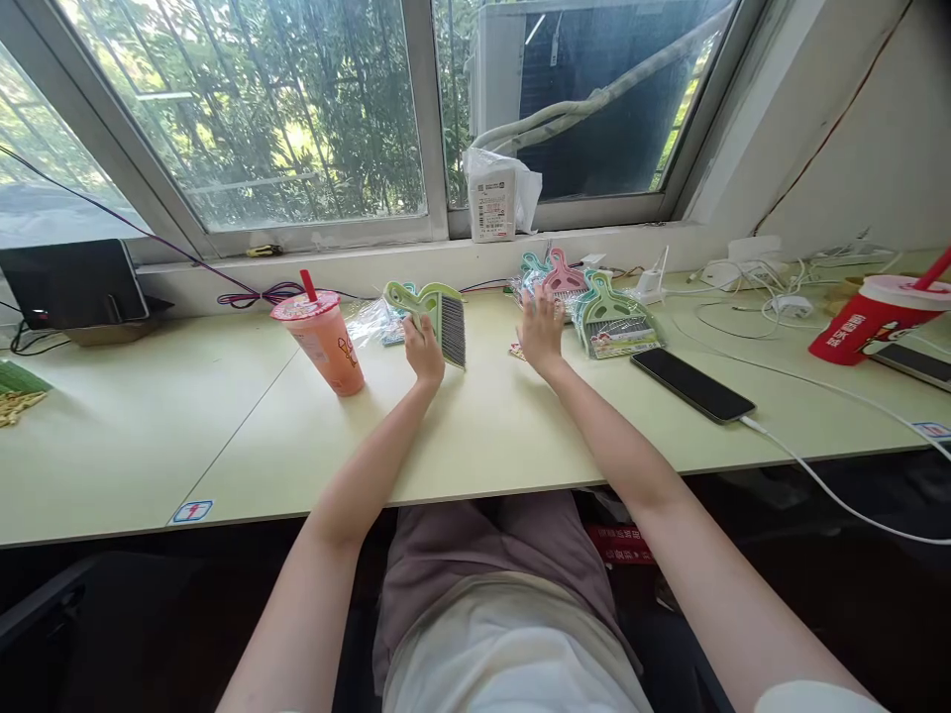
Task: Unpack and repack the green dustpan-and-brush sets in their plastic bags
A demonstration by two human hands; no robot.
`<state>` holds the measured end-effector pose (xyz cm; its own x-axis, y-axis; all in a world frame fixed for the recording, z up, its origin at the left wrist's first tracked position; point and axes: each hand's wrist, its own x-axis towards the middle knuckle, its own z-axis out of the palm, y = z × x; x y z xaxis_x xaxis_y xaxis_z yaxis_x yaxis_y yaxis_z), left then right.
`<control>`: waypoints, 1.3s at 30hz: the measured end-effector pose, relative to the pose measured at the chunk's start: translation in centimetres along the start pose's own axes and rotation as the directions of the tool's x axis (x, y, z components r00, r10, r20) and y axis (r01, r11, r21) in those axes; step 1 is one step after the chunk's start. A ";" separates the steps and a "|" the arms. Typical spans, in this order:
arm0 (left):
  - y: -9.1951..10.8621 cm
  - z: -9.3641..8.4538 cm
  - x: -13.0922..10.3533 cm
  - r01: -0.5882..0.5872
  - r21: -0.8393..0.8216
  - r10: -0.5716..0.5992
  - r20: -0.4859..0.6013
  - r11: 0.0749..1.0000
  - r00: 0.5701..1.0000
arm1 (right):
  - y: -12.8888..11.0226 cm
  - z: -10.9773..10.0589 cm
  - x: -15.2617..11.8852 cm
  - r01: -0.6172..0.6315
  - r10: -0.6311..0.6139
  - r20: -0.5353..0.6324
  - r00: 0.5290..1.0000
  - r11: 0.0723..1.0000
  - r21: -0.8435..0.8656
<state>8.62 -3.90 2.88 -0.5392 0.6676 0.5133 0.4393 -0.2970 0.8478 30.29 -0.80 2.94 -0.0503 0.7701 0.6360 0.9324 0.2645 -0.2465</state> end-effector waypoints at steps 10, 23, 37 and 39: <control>3.0 0.5 -4.5 -0.550 -0.020 0.538 0.241 0.835 0.808 | -6.5 0.8 -2.4 0.073 -0.033 -0.082 0.996 0.824 0.561; 3.9 -0.4 -2.1 -0.336 -0.077 0.336 0.422 0.939 0.842 | -5.6 -2.0 -0.1 0.033 -0.044 -0.003 0.999 0.709 0.704; -0.8 -2.7 5.0 0.147 -0.039 -0.144 0.073 0.988 0.987 | -3.6 -5.2 1.3 -0.117 -0.082 0.157 0.984 0.363 0.924; -2.3 -4.0 6.7 0.186 -0.005 -0.183 0.136 0.983 0.974 | -2.8 -6.3 1.8 -0.134 -0.059 0.181 0.982 0.467 0.874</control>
<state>1.09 -1.47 4.91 -0.5079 0.7972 0.3264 0.3283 -0.1711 0.9289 29.81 -3.77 9.38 -0.1694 0.8457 0.5062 0.1289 0.5282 -0.8393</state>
